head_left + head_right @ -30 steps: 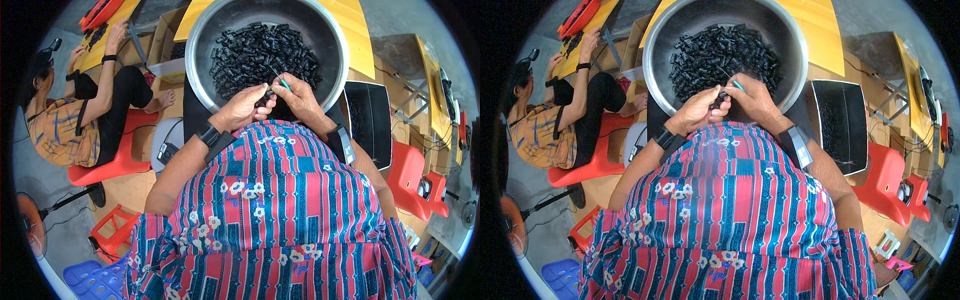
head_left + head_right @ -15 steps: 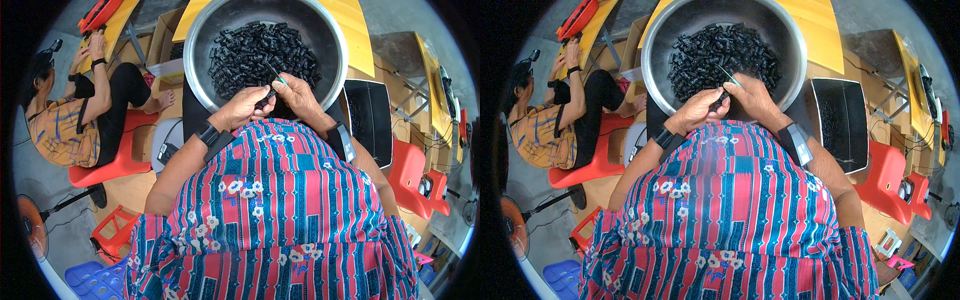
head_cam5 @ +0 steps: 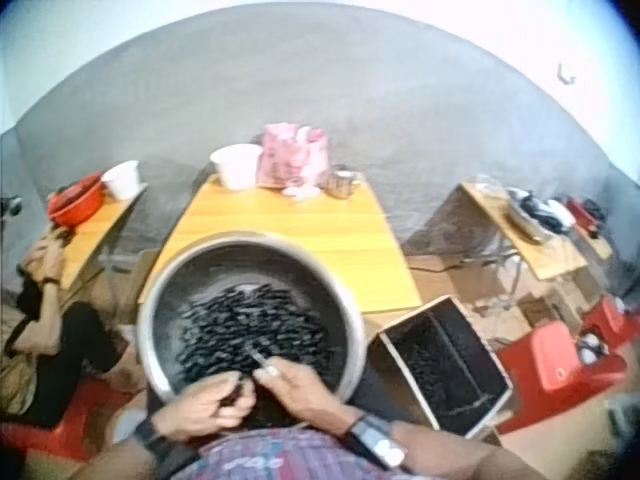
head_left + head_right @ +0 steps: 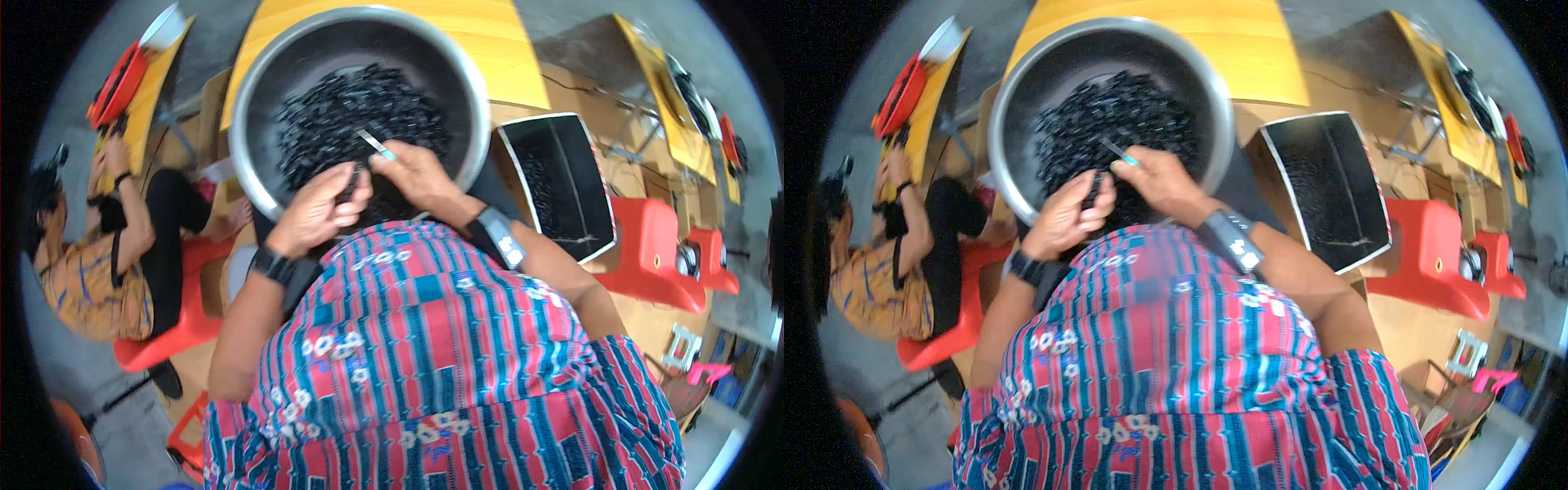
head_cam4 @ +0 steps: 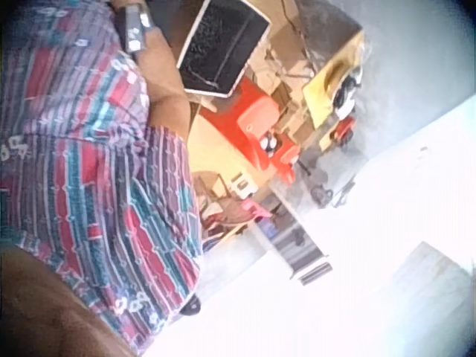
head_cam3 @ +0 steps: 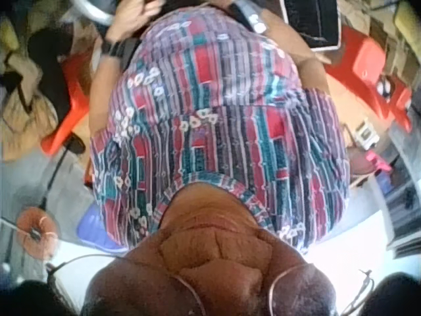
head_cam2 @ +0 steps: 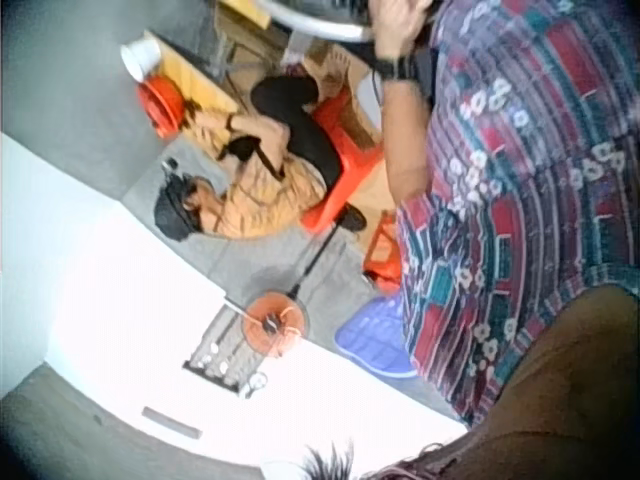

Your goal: Scrape or clean flashes from small black plastic/rubber components using a small blade.

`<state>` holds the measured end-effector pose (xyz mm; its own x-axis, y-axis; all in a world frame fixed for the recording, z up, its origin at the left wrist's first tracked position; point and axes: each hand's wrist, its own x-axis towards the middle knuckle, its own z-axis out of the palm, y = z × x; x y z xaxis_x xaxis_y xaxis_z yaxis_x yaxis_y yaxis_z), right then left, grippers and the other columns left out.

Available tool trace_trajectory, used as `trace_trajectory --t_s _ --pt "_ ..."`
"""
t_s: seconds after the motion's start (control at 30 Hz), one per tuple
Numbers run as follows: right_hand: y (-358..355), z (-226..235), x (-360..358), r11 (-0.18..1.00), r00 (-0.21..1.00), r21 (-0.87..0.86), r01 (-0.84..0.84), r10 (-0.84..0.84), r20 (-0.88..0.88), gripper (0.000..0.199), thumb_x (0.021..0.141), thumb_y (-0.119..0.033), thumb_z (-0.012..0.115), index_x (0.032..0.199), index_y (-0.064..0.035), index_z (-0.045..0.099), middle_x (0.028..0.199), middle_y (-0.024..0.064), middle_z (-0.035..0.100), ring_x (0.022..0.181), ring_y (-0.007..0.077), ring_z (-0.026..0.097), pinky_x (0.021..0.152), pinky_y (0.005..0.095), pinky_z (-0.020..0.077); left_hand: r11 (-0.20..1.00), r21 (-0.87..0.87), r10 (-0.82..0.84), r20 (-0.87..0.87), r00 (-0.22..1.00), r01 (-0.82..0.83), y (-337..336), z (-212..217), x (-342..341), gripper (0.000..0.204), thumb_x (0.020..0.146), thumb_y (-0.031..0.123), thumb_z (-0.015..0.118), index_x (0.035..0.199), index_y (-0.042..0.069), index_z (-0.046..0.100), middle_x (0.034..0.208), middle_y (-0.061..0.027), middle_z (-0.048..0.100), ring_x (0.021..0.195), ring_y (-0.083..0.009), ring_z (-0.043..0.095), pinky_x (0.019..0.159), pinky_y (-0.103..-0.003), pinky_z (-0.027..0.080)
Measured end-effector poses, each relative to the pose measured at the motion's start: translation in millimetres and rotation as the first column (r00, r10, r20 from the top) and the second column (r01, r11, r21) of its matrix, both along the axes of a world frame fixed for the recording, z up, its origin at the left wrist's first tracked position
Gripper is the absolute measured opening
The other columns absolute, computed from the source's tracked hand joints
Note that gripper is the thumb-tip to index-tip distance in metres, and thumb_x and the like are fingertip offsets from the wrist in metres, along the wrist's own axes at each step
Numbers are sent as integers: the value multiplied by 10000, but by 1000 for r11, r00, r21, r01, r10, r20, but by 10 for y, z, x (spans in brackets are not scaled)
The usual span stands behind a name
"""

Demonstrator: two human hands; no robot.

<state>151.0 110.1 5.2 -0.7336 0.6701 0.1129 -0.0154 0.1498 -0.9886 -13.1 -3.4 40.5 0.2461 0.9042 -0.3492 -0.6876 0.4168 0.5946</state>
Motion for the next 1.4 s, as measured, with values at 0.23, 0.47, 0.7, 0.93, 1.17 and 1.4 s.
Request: trace_trajectory --t_s 0.23,0.47,0.7,0.93,1.17,1.4 --pt "-64 81 -13 996 998 71 46 -44 -34 262 916 -276 604 936 -17 630 846 187 650 804 214 636 737 349 482 949 50 -292 -238 926 312 576 814 76 231 963 293 536 1004 75 472 804 13 459 545 -1 369 415 -112 285" --pt "-120 270 55 975 971 220 -34 84 -225 302 930 -233 545 1144 -31 615 1197 184 587 1162 290 523 995 368 385 879 221 -312 -407 858 424 1377 1146 1306 565 967 359 510 1393 22 352 1272 -133 456 1141 -226 516 912 -366 461" --pt "-120 328 145 995 913 -47 -88 62 -404 300 914 -241 570 1131 -39 620 1141 173 614 1128 277 548 980 362 402 940 101 -202 -604 771 325 1420 905 1570 524 972 308 509 1391 39 348 1354 -131 395 1186 -226 466 922 -357 457" --pt "-12 -409 -293 981 994 175 83 -68 -89 236 891 -253 613 997 -43 633 854 154 647 864 247 625 790 378 482 861 432 43 -588 807 269 1028 1014 693 260 974 183 495 1166 22 565 1045 -79 631 873 -103 618 746 -218 516" --pt "36 45 21 976 986 -140 168 -166 29 167 895 -195 607 859 -33 592 716 27 552 694 110 501 661 290 439 926 366 223 -733 643 97 463 727 47 158 963 134 493 1023 44 609 818 5 583 670 -30 517 570 -165 428" --pt "42 141 99 956 990 -258 142 -144 9 146 938 -182 537 908 -57 606 690 -43 507 593 36 440 520 212 372 854 298 312 -949 39 426 -15 58 -60 306 733 -12 667 1026 40 595 908 -107 554 763 -217 583 696 -312 488"
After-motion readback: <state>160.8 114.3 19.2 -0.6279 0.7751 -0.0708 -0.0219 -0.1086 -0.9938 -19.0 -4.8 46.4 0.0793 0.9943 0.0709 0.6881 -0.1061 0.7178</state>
